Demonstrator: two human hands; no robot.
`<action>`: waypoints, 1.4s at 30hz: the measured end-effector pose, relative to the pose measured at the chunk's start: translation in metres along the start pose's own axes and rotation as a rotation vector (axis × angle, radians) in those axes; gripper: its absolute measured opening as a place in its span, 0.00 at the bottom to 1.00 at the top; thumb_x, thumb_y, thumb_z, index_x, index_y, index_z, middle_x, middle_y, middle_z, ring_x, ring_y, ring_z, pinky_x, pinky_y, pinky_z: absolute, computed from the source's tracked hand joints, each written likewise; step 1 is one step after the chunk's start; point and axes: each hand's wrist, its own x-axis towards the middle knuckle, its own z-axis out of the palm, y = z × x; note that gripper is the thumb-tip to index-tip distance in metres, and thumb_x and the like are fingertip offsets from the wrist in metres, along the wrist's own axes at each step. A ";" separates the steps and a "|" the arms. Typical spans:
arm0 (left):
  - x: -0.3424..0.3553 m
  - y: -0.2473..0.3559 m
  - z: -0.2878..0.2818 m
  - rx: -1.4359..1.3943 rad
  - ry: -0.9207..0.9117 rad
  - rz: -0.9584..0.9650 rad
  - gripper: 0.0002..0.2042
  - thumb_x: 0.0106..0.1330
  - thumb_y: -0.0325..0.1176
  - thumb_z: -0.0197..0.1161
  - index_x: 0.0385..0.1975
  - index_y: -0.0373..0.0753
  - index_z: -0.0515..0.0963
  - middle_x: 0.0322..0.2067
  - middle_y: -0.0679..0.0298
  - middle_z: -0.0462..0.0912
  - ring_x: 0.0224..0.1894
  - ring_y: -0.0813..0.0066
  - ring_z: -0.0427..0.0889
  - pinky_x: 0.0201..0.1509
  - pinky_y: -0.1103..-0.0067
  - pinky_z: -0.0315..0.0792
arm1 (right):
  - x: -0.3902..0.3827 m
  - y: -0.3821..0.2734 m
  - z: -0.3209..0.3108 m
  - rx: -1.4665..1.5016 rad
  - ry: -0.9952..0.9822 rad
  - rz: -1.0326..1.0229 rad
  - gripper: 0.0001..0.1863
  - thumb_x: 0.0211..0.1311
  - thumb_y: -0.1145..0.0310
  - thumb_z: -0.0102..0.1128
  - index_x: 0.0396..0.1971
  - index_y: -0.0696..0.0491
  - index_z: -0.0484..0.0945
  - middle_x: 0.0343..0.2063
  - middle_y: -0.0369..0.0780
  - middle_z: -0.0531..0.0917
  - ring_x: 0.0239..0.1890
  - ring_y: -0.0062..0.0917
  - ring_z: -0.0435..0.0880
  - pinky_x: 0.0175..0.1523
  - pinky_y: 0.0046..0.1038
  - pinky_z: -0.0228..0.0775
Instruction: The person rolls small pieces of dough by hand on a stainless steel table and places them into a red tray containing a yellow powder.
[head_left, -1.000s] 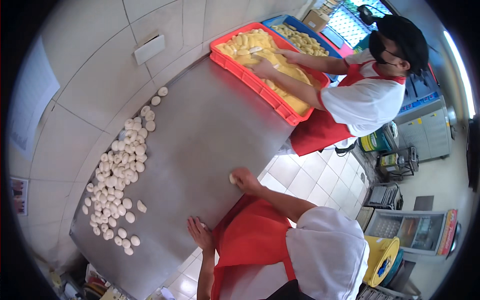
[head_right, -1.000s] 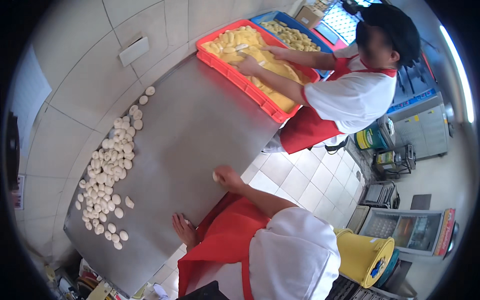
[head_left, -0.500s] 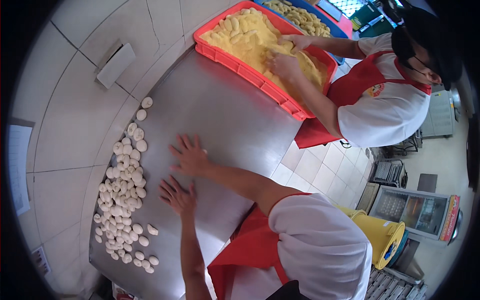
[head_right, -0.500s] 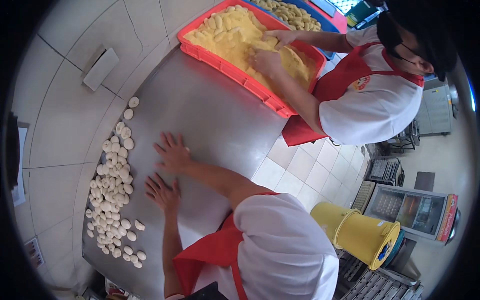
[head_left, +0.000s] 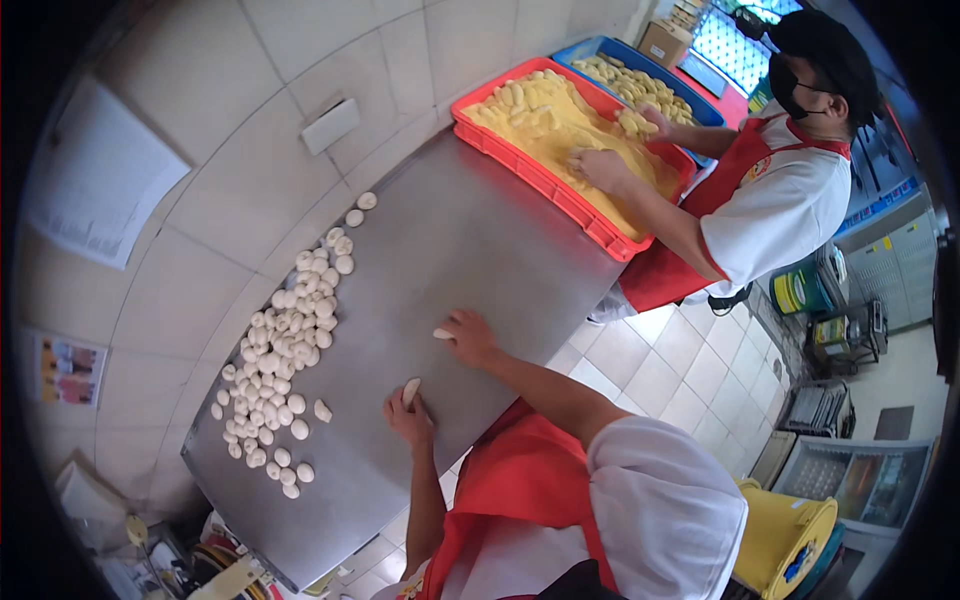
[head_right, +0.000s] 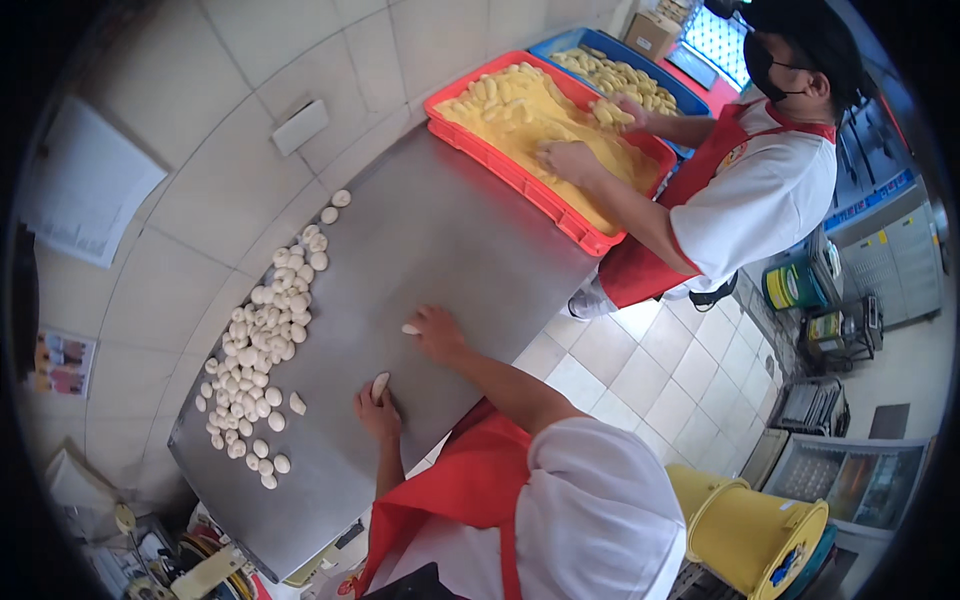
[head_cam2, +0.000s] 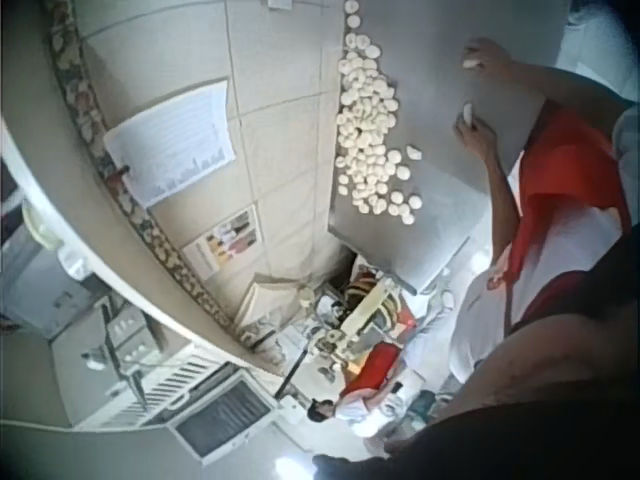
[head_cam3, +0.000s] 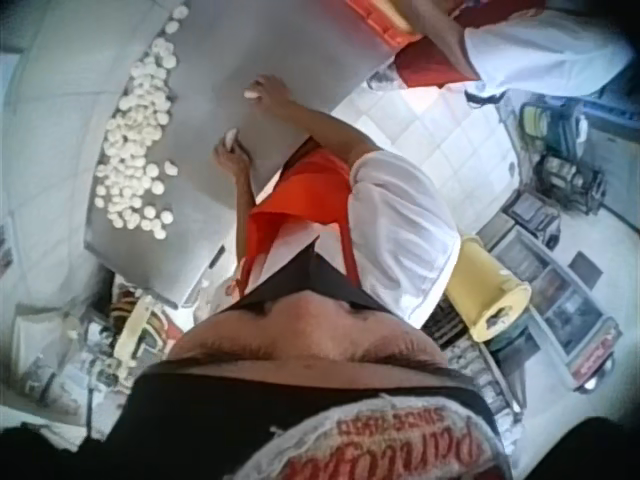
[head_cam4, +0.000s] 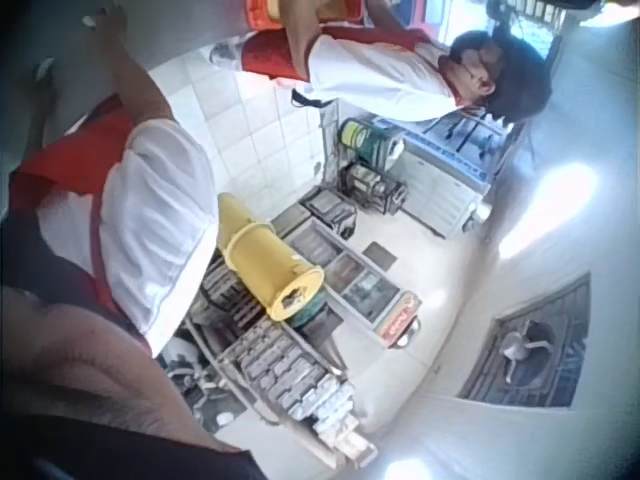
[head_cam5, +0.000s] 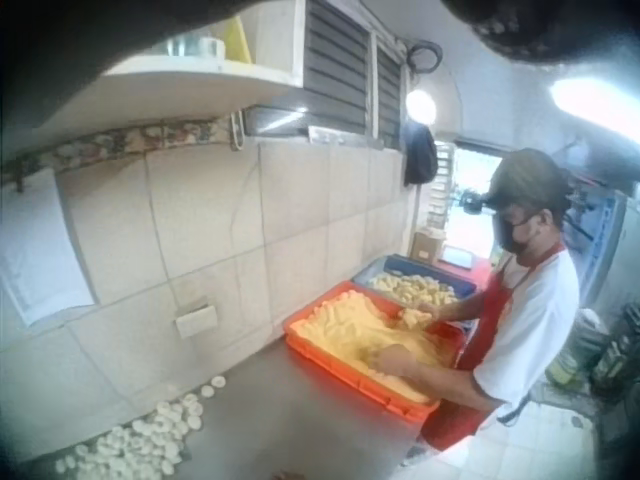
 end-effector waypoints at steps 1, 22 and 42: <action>-0.008 0.004 0.005 -0.075 0.078 -0.189 0.25 0.60 0.42 0.69 0.53 0.34 0.76 0.52 0.51 0.77 0.55 0.51 0.75 0.60 0.62 0.68 | -0.013 0.003 0.000 0.139 -0.007 0.081 0.21 0.60 0.55 0.63 0.50 0.50 0.81 0.53 0.44 0.80 0.55 0.42 0.77 0.56 0.44 0.69; 0.324 -0.009 0.018 0.382 -0.090 -0.031 0.38 0.60 0.41 0.69 0.65 0.28 0.60 0.58 0.44 0.72 0.59 0.46 0.73 0.64 0.61 0.68 | 0.164 0.111 -0.141 2.008 0.088 0.429 0.36 0.69 0.36 0.45 0.65 0.48 0.66 0.58 0.46 0.77 0.52 0.38 0.81 0.52 0.40 0.77; -0.048 0.008 -0.037 -0.079 -0.248 -0.099 0.10 0.58 0.29 0.66 0.39 0.40 0.78 0.36 0.56 0.81 0.43 0.48 0.78 0.47 0.61 0.73 | 0.137 0.022 0.013 0.478 0.090 0.101 0.16 0.60 0.72 0.56 0.49 0.56 0.79 0.40 0.46 0.83 0.40 0.38 0.83 0.48 0.37 0.75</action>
